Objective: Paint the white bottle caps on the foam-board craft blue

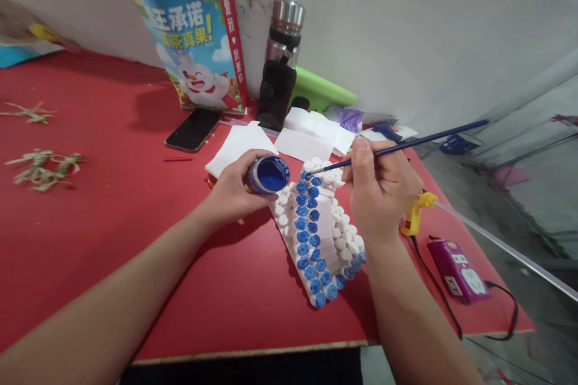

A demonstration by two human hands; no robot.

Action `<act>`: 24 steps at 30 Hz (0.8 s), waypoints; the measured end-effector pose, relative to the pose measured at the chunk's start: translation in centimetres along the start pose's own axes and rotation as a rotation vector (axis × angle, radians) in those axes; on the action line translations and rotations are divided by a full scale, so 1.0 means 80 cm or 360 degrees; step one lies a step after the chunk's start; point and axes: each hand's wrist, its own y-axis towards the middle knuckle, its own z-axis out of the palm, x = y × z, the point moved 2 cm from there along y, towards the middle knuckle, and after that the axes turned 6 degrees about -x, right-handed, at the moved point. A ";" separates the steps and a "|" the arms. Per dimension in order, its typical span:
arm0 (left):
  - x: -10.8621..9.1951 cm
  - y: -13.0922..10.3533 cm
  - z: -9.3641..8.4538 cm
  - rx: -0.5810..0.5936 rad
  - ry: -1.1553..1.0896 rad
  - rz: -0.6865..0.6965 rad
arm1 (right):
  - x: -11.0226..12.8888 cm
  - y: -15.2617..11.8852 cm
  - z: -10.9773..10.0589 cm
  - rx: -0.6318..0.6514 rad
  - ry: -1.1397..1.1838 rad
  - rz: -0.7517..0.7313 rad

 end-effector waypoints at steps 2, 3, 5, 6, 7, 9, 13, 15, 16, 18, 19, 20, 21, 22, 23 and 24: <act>0.000 0.000 0.000 -0.0002 -0.0009 0.0001 | 0.001 0.000 0.000 0.0010 0.0012 0.0004; 0.000 0.000 0.000 -0.0002 -0.0011 0.0001 | 0.002 0.000 0.000 0.0019 0.0009 -0.0007; -0.001 0.000 0.000 0.0002 -0.0003 0.0004 | 0.005 0.001 0.000 0.0024 0.0009 -0.0032; -0.001 0.000 0.000 0.0003 0.0002 0.0007 | 0.006 0.001 -0.001 0.0021 0.0011 -0.0045; -0.001 0.000 0.000 0.0001 0.0005 0.0008 | 0.007 0.001 -0.001 0.0016 0.0012 -0.0052; -0.002 0.000 0.000 -0.0001 0.0005 0.0000 | 0.007 0.001 -0.002 0.0017 -0.0009 -0.0054; -0.001 0.000 0.000 0.0000 0.0011 -0.0009 | 0.003 -0.001 -0.001 0.0036 -0.0049 -0.0021; -0.001 0.000 0.001 0.0001 0.0009 -0.0004 | 0.002 -0.001 -0.001 0.0035 -0.0036 -0.0006; -0.001 0.000 0.001 0.0000 0.0006 -0.0003 | 0.002 -0.001 -0.001 0.0036 -0.0035 -0.0007; 0.000 0.000 0.001 -0.0004 0.0000 0.0000 | 0.003 -0.001 -0.001 0.0035 -0.0029 -0.0019; 0.000 0.000 0.001 -0.0002 -0.0001 0.0002 | 0.004 0.000 -0.001 0.0031 -0.0018 -0.0024; 0.000 0.000 0.001 -0.0001 -0.0003 0.0008 | 0.004 0.000 -0.002 0.0022 0.0000 -0.0027; 0.000 0.000 0.001 0.0004 -0.0006 0.0016 | 0.004 0.001 -0.002 0.0005 0.0023 -0.0030; 0.000 -0.001 0.001 0.0008 -0.0010 0.0022 | 0.003 0.002 -0.003 -0.0014 0.0044 -0.0031; 0.000 -0.001 0.000 0.0010 -0.0014 0.0024 | 0.002 0.003 -0.003 -0.0033 0.0057 -0.0032; 0.000 -0.001 0.000 0.0012 -0.0016 0.0022 | 0.001 0.003 -0.003 -0.0051 0.0057 -0.0033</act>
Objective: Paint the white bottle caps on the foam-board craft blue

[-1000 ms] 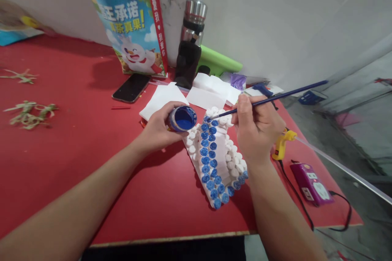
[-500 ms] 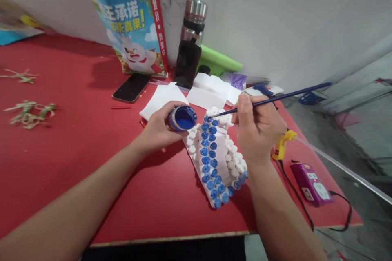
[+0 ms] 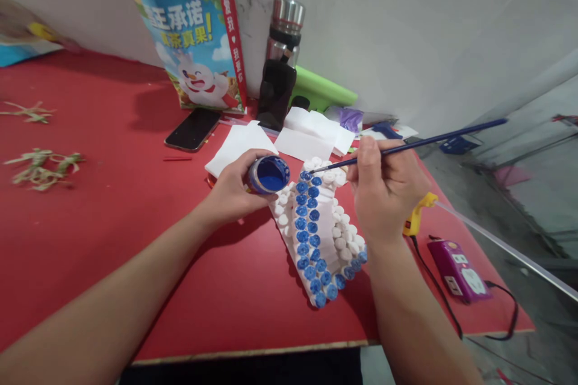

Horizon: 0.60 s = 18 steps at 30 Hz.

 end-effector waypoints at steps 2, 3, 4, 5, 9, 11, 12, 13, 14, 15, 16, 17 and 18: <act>0.000 0.000 0.000 0.0002 0.0000 -0.0008 | -0.003 0.000 0.000 -0.0023 -0.0004 0.0002; 0.000 0.000 -0.001 0.0002 0.0005 -0.0013 | -0.004 0.000 0.001 -0.0023 0.0004 0.0005; 0.000 0.000 -0.001 0.0001 0.0013 -0.0016 | -0.004 0.000 0.002 -0.0015 0.0013 0.0005; 0.000 0.001 -0.001 0.0002 0.0020 -0.0020 | -0.005 0.000 0.002 -0.0004 0.0022 -0.0001; -0.001 0.001 -0.001 0.0004 0.0013 -0.0017 | -0.002 -0.001 0.003 0.0032 0.0007 -0.0034; 0.000 0.001 0.000 0.0006 0.0001 -0.0006 | 0.000 0.000 0.002 0.0027 0.0007 -0.0032; 0.000 0.001 0.000 0.0006 -0.0001 -0.0003 | 0.000 0.000 0.002 0.0022 0.0006 -0.0027; 0.001 0.001 0.000 0.0002 -0.0001 -0.0003 | 0.000 0.001 0.001 0.0019 -0.0003 -0.0024; 0.002 0.000 0.000 0.0000 -0.0001 -0.0004 | 0.000 0.001 0.001 0.0019 -0.0018 -0.0021; 0.002 0.000 0.000 -0.0005 -0.0001 -0.0004 | 0.000 0.001 0.001 0.0024 -0.0029 -0.0020; 0.002 0.000 0.000 -0.0007 -0.0001 -0.0001 | 0.000 0.001 0.001 0.0034 -0.0034 -0.0019; 0.002 0.000 0.000 -0.0007 0.0001 0.0002 | 0.000 0.001 0.002 0.0044 -0.0034 -0.0020; 0.002 0.001 0.000 -0.0006 0.0001 0.0005 | 0.000 0.001 0.002 0.0051 -0.0029 -0.0024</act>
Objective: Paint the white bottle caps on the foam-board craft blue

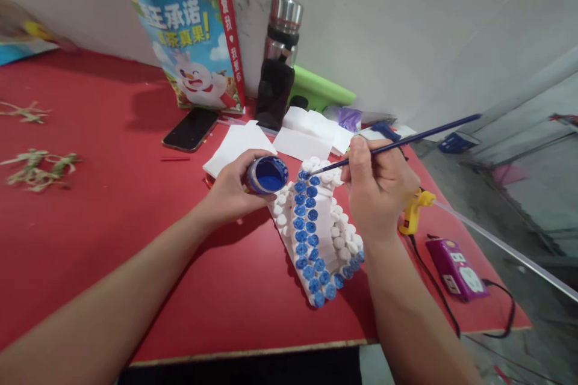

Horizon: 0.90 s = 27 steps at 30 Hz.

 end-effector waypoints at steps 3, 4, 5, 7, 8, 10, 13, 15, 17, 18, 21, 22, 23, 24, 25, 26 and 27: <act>-0.001 0.001 0.000 0.0004 -0.0007 -0.0002 | 0.000 -0.001 0.000 -0.0003 0.0003 -0.0011; -0.001 0.001 0.000 0.0005 -0.0013 -0.0006 | 0.000 -0.001 0.000 -0.0007 -0.0008 -0.0010; -0.002 0.001 0.001 0.0007 -0.0017 -0.0010 | 0.000 -0.001 0.000 -0.0007 -0.0015 -0.0006; -0.002 0.001 0.001 0.0011 -0.0020 -0.0011 | 0.000 -0.001 0.000 0.0005 -0.0018 0.0004; -0.002 0.001 0.001 0.0010 -0.0019 -0.0008 | 0.001 0.000 0.000 0.0010 -0.0019 0.0003; -0.002 0.000 0.001 0.0007 -0.0015 0.0002 | 0.002 0.000 0.000 0.0011 -0.0022 -0.0014; -0.001 0.000 0.001 0.0006 -0.0018 0.0020 | 0.002 0.001 -0.001 -0.0002 -0.0017 -0.0027; 0.000 0.000 0.001 0.0010 -0.0022 0.0027 | 0.000 0.000 -0.001 0.0002 -0.0008 -0.0009; 0.000 0.001 0.001 0.0010 -0.0024 0.0022 | -0.002 0.000 0.000 -0.0009 0.0004 0.0009; 0.000 0.001 0.001 0.0008 -0.0024 0.0021 | -0.002 -0.001 0.000 -0.0018 0.0013 0.0011; -0.001 0.000 0.000 0.0004 -0.0024 0.0018 | -0.002 -0.001 0.001 -0.0020 0.0049 -0.0004; -0.001 0.000 0.000 0.0003 -0.0022 0.0017 | -0.001 -0.001 0.001 -0.0012 0.0045 -0.0012; -0.001 0.001 0.000 0.0005 -0.0021 0.0019 | 0.000 -0.001 0.001 -0.0004 0.0033 -0.0018; -0.001 0.001 0.000 0.0006 -0.0020 0.0021 | 0.001 -0.001 0.001 0.0001 0.0018 -0.0019; -0.001 0.001 0.001 0.0006 -0.0016 0.0027 | 0.001 0.000 0.001 -0.0001 0.0004 -0.0019; -0.001 0.001 0.001 0.0006 -0.0015 0.0032 | 0.002 0.000 0.001 -0.0006 -0.0002 -0.0020; -0.001 0.001 0.001 0.0006 -0.0016 0.0036 | 0.002 0.000 0.001 -0.0013 0.0000 -0.0021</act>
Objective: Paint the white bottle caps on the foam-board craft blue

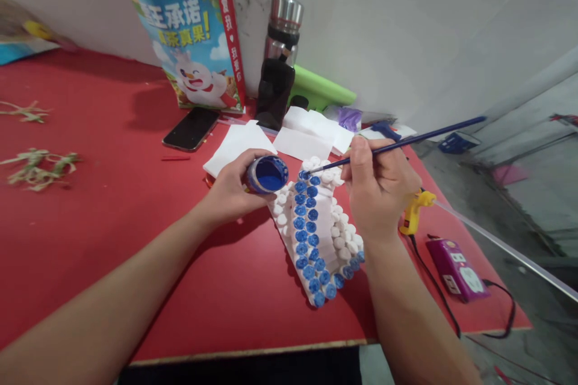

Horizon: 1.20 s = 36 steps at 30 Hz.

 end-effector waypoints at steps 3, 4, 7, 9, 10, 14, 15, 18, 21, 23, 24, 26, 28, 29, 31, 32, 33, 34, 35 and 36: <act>0.000 0.000 0.000 0.0000 -0.0009 -0.0007 | -0.001 0.000 0.000 0.0006 -0.0002 0.0019; 0.001 0.000 0.000 0.0001 -0.0008 -0.0015 | -0.001 0.000 0.000 0.0013 -0.0005 0.0033; 0.000 -0.001 0.000 -0.0003 -0.0012 -0.0037 | -0.002 0.000 0.001 0.0016 -0.0022 0.0064; -0.001 -0.001 -0.001 -0.0006 -0.0019 -0.0040 | -0.003 0.001 0.001 0.0012 -0.0006 0.0092; -0.001 -0.001 -0.001 -0.0004 -0.0019 -0.0042 | -0.003 0.002 0.000 0.0023 0.0011 0.0120; -0.002 -0.001 -0.001 0.0005 -0.0012 -0.0059 | -0.010 0.006 -0.001 0.0078 0.0071 0.0286; -0.002 -0.001 -0.001 0.0008 -0.0014 -0.0061 | -0.011 0.007 -0.002 0.0071 0.0085 0.0320; -0.002 -0.002 -0.001 0.0015 -0.0016 -0.0071 | -0.015 0.008 -0.004 0.0033 0.0182 0.0368; -0.002 -0.002 -0.001 0.0016 -0.0009 -0.0087 | -0.016 0.007 -0.004 0.0130 0.0222 0.0330; -0.002 -0.001 0.000 0.0007 -0.0007 -0.0085 | -0.014 0.004 -0.005 0.0223 0.0159 0.0236; -0.003 -0.001 0.000 0.0002 -0.0006 -0.0085 | -0.012 0.003 -0.006 0.0255 0.0116 0.0168; -0.003 -0.001 0.000 -0.0004 -0.0008 -0.0087 | -0.006 0.001 -0.008 0.0292 0.0022 0.0022; -0.003 -0.001 0.001 -0.0007 -0.0014 -0.0085 | 0.000 0.000 -0.010 0.0315 -0.0063 -0.0100; -0.003 -0.001 0.001 -0.0006 -0.0016 -0.0083 | 0.003 0.000 -0.010 0.0318 -0.0088 -0.0150; -0.003 -0.001 0.000 -0.0007 -0.0010 -0.0072 | 0.008 0.000 -0.008 0.0294 -0.0093 -0.0245; -0.003 -0.001 0.000 -0.0006 -0.0001 -0.0071 | 0.009 0.000 -0.007 0.0272 -0.0088 -0.0278; -0.004 -0.001 0.000 -0.0006 0.0006 -0.0070 | 0.010 -0.001 -0.005 0.0248 -0.0084 -0.0291; -0.004 -0.001 0.000 -0.0010 0.0007 -0.0068 | 0.010 -0.002 -0.003 0.0224 -0.0082 -0.0277; -0.005 -0.001 -0.001 -0.0013 0.0006 -0.0067 | 0.009 -0.003 -0.002 0.0195 -0.0075 -0.0237; -0.006 0.000 -0.001 -0.0017 0.0002 -0.0067 | 0.008 -0.005 0.000 0.0166 -0.0058 -0.0171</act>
